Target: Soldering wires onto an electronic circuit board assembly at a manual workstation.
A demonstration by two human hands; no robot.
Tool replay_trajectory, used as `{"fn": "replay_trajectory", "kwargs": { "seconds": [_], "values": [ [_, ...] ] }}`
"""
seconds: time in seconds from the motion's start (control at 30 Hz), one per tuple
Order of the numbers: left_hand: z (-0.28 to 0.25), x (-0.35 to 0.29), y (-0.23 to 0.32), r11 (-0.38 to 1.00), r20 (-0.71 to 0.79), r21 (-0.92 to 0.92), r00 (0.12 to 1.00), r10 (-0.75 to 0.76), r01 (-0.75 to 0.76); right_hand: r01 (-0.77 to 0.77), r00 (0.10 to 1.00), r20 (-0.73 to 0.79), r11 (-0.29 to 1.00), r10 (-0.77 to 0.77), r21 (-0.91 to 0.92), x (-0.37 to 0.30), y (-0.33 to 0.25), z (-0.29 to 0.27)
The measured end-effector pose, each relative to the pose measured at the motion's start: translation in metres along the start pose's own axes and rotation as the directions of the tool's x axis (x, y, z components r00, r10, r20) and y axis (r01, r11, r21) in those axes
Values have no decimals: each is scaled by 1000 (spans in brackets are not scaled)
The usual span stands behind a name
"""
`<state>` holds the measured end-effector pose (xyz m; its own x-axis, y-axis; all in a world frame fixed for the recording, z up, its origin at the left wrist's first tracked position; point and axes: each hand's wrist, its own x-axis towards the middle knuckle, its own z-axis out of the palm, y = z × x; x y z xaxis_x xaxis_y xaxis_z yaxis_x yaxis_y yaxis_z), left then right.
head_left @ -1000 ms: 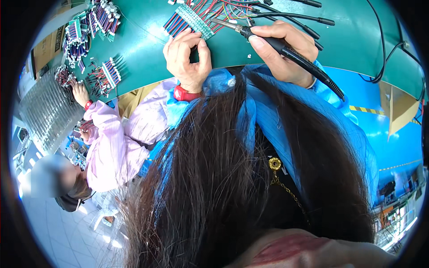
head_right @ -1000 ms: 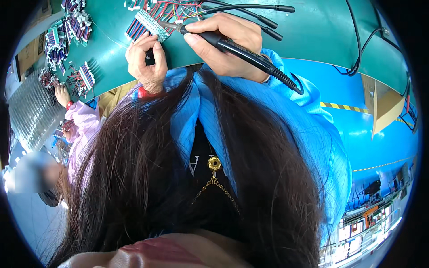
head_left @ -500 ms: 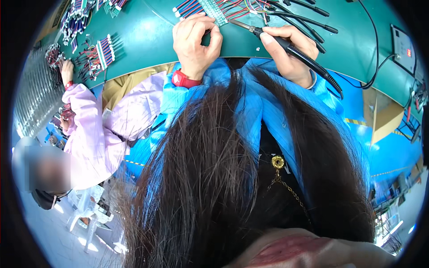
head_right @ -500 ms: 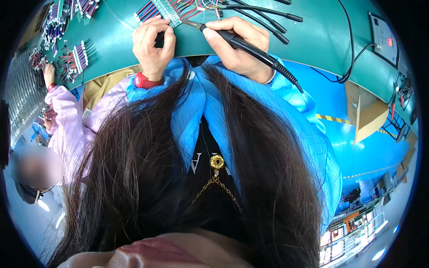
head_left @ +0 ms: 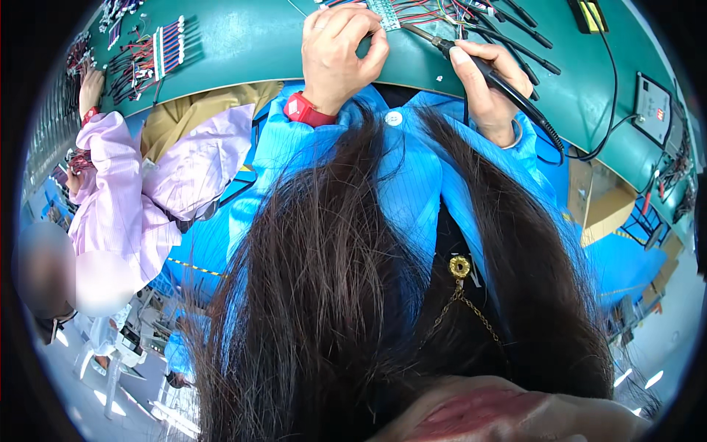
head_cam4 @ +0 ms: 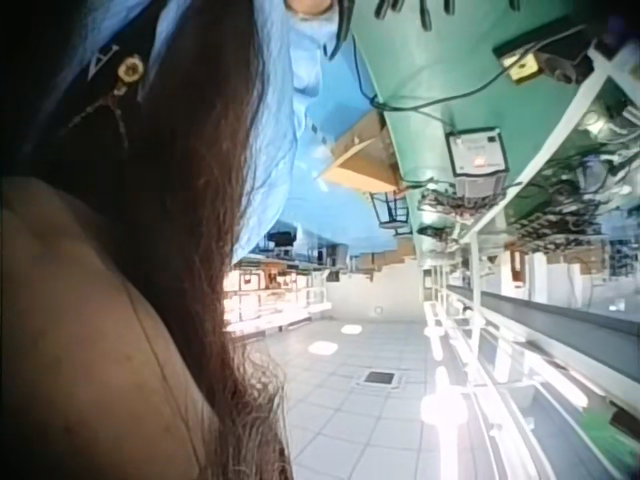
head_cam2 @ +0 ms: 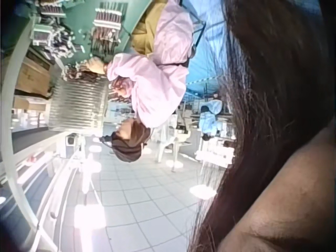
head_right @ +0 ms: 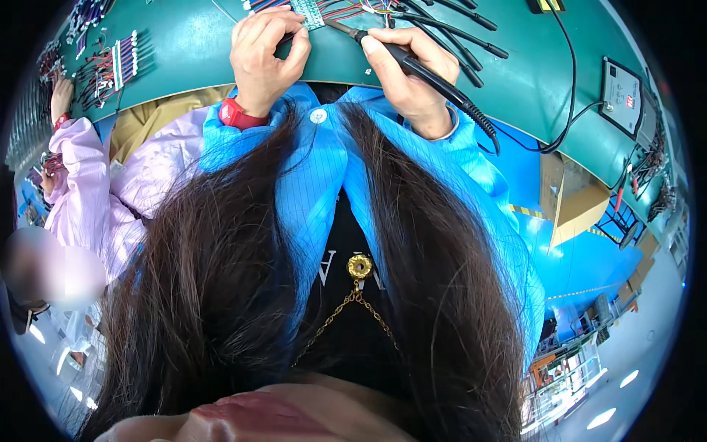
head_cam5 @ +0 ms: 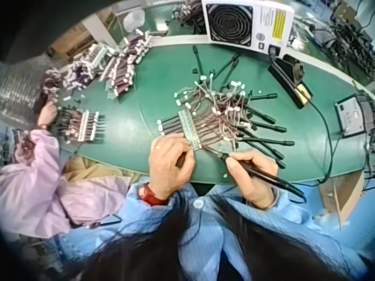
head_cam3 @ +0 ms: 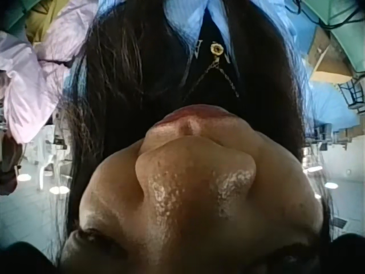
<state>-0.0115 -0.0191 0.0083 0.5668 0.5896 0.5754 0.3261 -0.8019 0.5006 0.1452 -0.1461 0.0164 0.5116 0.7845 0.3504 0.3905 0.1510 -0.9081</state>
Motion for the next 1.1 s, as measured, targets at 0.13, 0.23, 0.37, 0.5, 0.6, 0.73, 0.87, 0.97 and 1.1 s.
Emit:
{"fn": "replay_trajectory", "kwargs": {
  "seconds": [0.13, 0.23, 0.37, 0.5, 0.6, 0.73, 0.87, 0.97, 1.1],
  "values": [
    [0, -1, 0, 1000, 17, 2, 1000, -2, 2, 5, 1000, 3, 1000, -5, -12, -1, 3, 2],
    [0, 0, 1, 1000, 23, -11, 1000, -2, 2, 14, 1000, 9, 1000, -13, -24, 0, 3, 1],
    [0, 0, 0, 1000, 44, -19, 999, -10, 11, 22, 1000, 14, 999, -21, -44, -1, 5, 0],
    [-1, 2, 1, 1000, 47, -11, 999, -8, 8, 24, 1000, 13, 999, -24, -38, 0, 5, 0],
    [3, 0, -3, 1000, 37, -24, 999, 5, -4, 27, 999, 18, 999, -27, -40, 2, 3, -1],
    [4, 0, -6, 999, 35, -30, 999, 19, -18, 23, 999, 50, 998, -20, -55, 4, -1, -1],
    [0, 4, 0, 999, 90, -22, 996, -25, 27, 42, 997, 72, 996, -36, -73, 4, 1, -4],
    [-2, 4, 0, 999, 95, -15, 995, -32, 34, 21, 997, 69, 997, -16, -72, 4, -4, -1],
    [-1, 6, -2, 1000, 109, -21, 994, -19, 22, 49, 996, 75, 994, -42, -96, 5, -2, -3]
  ]
}}
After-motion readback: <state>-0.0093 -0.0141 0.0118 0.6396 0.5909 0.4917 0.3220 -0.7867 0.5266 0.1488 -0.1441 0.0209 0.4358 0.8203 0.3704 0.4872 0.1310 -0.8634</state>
